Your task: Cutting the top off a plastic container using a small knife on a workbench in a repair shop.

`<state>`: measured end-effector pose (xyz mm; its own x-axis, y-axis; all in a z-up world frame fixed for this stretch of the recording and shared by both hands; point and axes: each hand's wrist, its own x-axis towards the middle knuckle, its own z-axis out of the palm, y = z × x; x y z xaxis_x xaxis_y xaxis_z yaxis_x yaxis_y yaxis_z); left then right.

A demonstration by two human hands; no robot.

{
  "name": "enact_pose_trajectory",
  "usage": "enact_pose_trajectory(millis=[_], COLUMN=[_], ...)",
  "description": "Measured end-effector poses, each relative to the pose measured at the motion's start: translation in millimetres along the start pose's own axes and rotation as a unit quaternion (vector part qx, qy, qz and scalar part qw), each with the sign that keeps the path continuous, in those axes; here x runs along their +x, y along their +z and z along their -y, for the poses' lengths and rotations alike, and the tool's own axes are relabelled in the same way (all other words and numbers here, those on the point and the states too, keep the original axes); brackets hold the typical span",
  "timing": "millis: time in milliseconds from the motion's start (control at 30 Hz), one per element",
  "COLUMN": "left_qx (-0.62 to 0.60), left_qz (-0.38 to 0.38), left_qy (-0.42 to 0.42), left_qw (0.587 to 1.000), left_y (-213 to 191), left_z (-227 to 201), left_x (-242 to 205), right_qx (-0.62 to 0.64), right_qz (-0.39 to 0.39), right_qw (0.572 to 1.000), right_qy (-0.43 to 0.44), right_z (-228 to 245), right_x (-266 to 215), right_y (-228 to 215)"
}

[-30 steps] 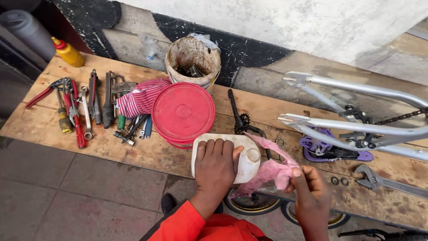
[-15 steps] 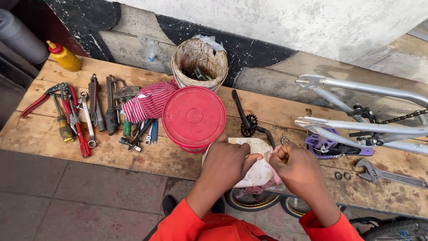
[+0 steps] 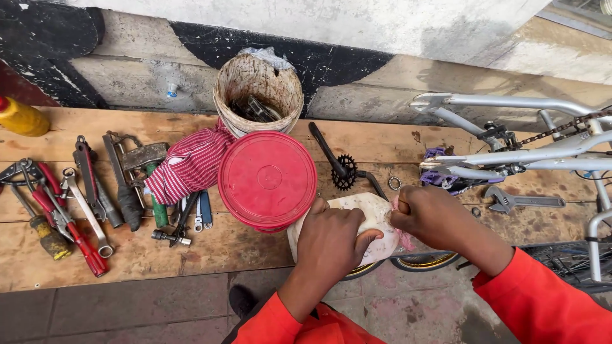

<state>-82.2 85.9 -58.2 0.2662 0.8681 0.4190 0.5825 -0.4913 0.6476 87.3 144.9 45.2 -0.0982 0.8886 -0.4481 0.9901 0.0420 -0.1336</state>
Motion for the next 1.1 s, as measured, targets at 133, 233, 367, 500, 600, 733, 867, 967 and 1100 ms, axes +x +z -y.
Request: enact_pose_trajectory(millis=[133,233,367,500,600,733,867,967,1100], left_qx=[0.004,0.013,0.098,0.087,0.085,0.078,0.078,0.081,0.073], left_qz=[-0.023,-0.035,0.042,0.027,0.035,0.023,0.020,0.028,0.026], left_qy=[0.011,0.017,-0.012,-0.012,-0.014,-0.011,-0.007,-0.010,-0.010], left_qw=[1.000,0.999,0.994,0.996,0.996,0.997,0.997,0.996,0.997], left_y=[5,7,7,10,10,8,9,10,8], left_z=[3,3,-3,-1,-2,-2,-2,-2,-3], left_x=[-2,-4,-2,-4,-4,-5,-2,-1,-1], right_qx=[0.014,0.060,0.095,0.095,0.014,-0.106,-0.241,-0.270,-0.243], right_qz=[0.011,0.011,0.011,0.021,0.026,0.078,0.105,0.086,0.094], right_qw=[1.000,0.998,0.995,0.993,0.996,0.985,0.957,0.951,0.955], right_qy=[0.005,0.021,-0.033,-0.072,-0.078,-0.114,-0.123,-0.120,-0.139], right_z=[-10,-15,-39,-40,-38,-35,-30,-32,-38], right_x=[7,6,9,10,12,20,24,23,24], right_y=[6,12,33,32,25,15,6,9,12])
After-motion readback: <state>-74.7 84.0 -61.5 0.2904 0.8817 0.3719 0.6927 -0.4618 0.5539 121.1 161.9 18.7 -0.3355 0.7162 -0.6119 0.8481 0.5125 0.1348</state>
